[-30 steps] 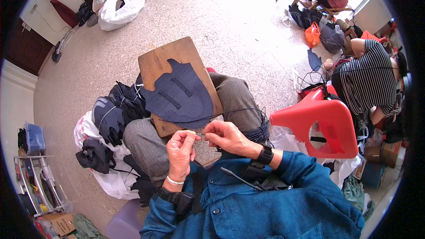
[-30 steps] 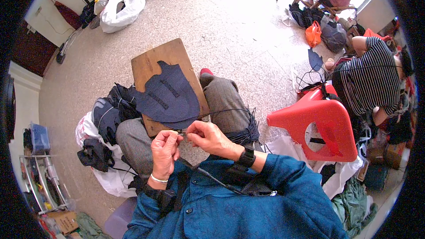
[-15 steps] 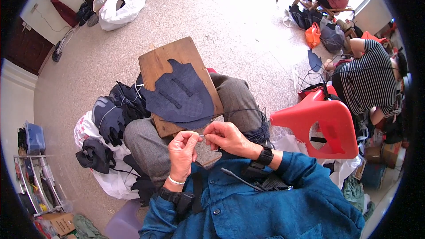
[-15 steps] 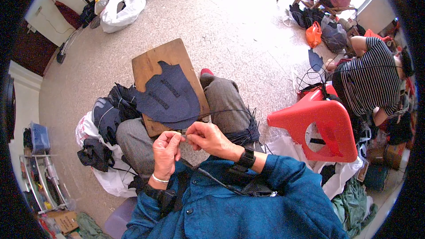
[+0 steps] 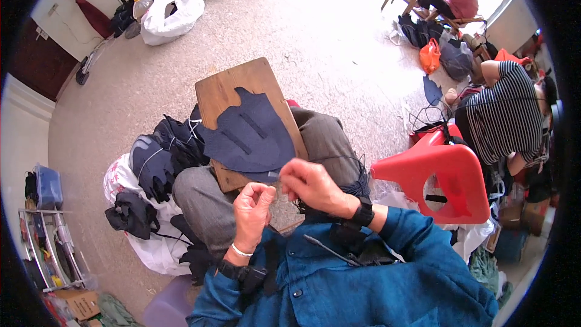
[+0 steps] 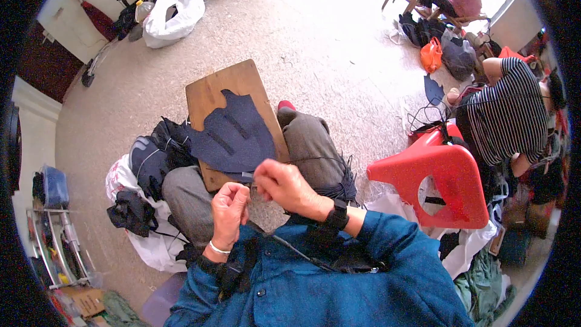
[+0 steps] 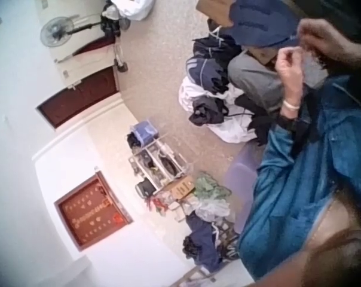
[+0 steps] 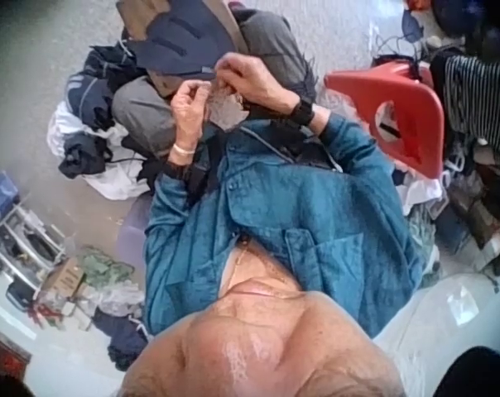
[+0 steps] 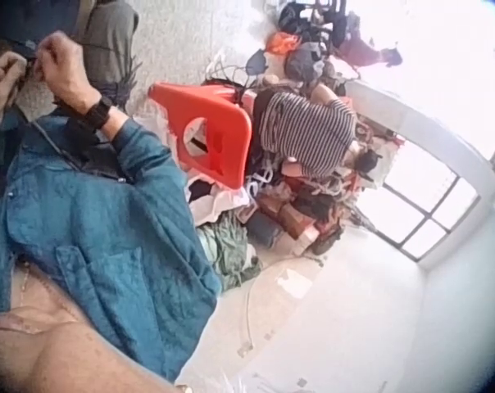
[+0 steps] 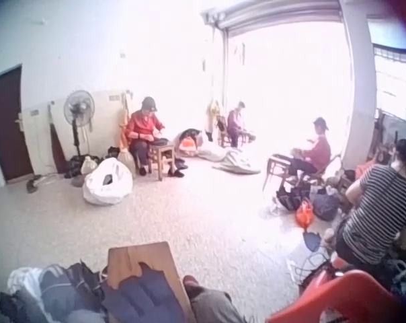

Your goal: Manually threading laces or decorative elements through the upper component of a shoe.

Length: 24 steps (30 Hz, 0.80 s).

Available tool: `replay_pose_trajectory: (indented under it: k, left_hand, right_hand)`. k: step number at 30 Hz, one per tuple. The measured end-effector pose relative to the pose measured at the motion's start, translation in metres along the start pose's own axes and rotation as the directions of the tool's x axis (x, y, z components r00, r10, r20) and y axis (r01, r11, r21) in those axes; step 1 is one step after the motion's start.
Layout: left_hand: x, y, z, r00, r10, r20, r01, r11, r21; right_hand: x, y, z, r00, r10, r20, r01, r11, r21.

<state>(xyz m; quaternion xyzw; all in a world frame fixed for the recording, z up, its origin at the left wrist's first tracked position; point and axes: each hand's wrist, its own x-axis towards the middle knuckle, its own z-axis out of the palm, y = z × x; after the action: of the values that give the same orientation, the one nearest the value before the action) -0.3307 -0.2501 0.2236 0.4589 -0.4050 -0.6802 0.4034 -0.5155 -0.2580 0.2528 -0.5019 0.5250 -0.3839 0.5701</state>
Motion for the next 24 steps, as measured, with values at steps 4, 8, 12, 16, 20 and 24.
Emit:
replay_pose_trajectory:
  k: [4, 8, 12, 16, 20, 24]
  left_hand:
    - [-0.003, 0.008, 0.008, 0.904, -0.341, 0.259, 0.351, 0.936, 0.007]
    - [0.005, 0.011, 0.021, 0.635, -0.233, 0.737, 0.658, 0.663, -0.358]
    - [0.000, 0.010, 0.020, 0.931, 0.009, 0.364, 0.257, 0.693, -0.674]
    - [0.012, 0.030, -0.026, 0.959, -0.184, 0.216, 0.284, 0.641, -0.713]
    - [0.012, 0.051, -0.070, 0.995, -0.088, -0.049, 0.045, 0.827, -0.561]
    - [0.012, 0.062, -0.086, 0.993, -0.036, -0.111, -0.023, 0.873, -0.486]
  right_hand:
    - [0.018, -0.039, 0.001, 0.973, -0.217, -0.079, 0.230, 0.932, 0.279]
    - [0.010, -0.066, 0.038, 0.964, -0.251, 0.089, 0.201, 0.905, 0.375]
    - [-0.007, -0.067, 0.027, 0.976, -0.203, 0.083, 0.182, 0.960, 0.213]
    - [-0.025, -0.057, -0.046, 0.984, -0.174, -0.032, 0.176, 0.981, 0.079]
    - [-0.037, -0.028, -0.121, 0.956, -0.057, -0.289, 0.051, 0.998, -0.026]
    - [-0.043, 0.019, -0.180, 0.863, -0.108, -0.493, 0.038, 0.988, -0.149]
